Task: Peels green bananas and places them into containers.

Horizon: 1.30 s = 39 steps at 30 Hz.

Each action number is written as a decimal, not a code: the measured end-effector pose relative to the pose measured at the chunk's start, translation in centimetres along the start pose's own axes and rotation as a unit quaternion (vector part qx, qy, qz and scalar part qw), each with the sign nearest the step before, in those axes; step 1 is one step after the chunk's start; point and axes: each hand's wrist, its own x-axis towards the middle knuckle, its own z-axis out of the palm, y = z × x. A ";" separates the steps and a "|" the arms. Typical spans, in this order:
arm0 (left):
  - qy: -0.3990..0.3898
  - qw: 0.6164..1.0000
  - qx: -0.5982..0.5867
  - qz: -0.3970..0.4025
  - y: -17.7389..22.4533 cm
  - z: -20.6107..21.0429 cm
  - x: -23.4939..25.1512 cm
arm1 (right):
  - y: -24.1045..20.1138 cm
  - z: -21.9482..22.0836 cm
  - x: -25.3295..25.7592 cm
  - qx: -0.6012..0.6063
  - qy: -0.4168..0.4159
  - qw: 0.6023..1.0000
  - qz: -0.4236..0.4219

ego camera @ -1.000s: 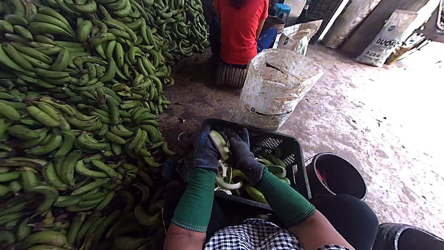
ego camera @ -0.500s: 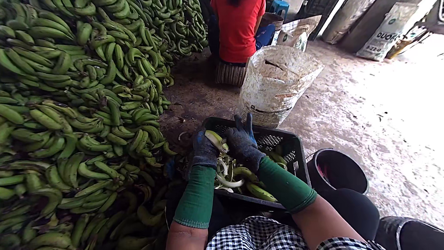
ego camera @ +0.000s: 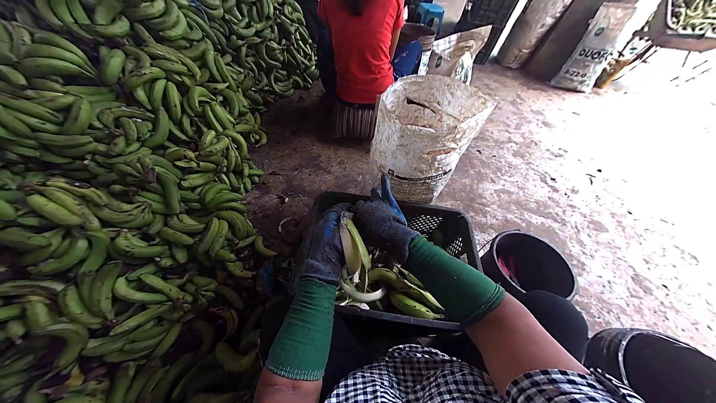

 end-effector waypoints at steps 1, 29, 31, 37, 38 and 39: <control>-0.008 0.999 0.034 0.026 0.3 -0.2 0.1 | 0.2 -0.5 0.2 0.004 0.005 1.000 0.004; 0.075 0.963 -0.235 -0.111 0.0 -1.5 0.0 | 2.7 0.1 0.5 -0.029 -0.020 0.998 -0.056; 0.062 0.979 -0.175 -0.087 -1.2 -1.1 -0.2 | 1.6 0.0 -1.3 -0.049 -0.019 0.994 -0.099; 0.058 0.975 -0.161 -0.139 -2.9 0.4 0.2 | 0.0 0.9 -0.2 -0.044 -0.006 0.997 -0.069; 0.059 0.980 -0.136 -0.135 -2.8 0.5 0.1 | -0.3 0.8 0.4 -0.024 -0.009 0.999 -0.048; 0.069 0.984 -0.105 -0.130 -2.7 0.5 0.0 | -0.5 0.7 0.8 -0.003 -0.015 1.000 -0.022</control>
